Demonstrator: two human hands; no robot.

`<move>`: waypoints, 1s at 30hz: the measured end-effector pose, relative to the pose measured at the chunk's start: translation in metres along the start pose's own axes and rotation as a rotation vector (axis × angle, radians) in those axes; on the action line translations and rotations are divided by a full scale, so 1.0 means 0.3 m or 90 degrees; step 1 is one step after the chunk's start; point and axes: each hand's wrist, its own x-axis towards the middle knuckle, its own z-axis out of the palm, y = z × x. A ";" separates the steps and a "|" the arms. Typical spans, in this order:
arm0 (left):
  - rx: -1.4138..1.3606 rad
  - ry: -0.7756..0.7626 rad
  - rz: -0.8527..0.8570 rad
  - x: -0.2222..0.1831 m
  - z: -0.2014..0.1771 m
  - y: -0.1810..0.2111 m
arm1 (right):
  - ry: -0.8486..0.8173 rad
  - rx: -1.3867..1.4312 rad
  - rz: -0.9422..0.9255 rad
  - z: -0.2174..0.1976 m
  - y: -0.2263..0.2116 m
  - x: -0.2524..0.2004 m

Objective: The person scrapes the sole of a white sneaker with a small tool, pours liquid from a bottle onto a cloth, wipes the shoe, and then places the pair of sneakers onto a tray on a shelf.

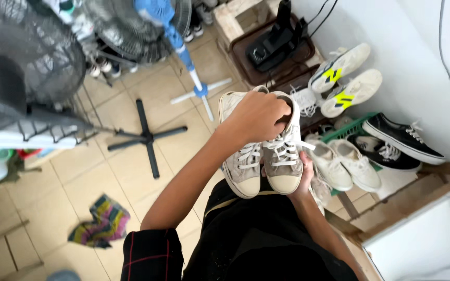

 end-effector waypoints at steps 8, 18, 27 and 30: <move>-0.089 -0.101 0.086 0.414 -0.162 -0.461 | -0.002 0.044 -0.084 0.249 -0.056 0.484; -0.508 -0.066 0.120 0.830 -0.108 -0.992 | 0.132 0.110 -0.065 0.638 -0.311 0.886; -0.636 -0.154 -0.076 1.304 0.292 -1.497 | 0.338 -0.606 -0.266 0.814 -0.529 1.599; -0.650 -0.133 -0.133 1.384 0.427 -1.580 | 0.489 -0.763 -0.065 0.927 -0.532 1.768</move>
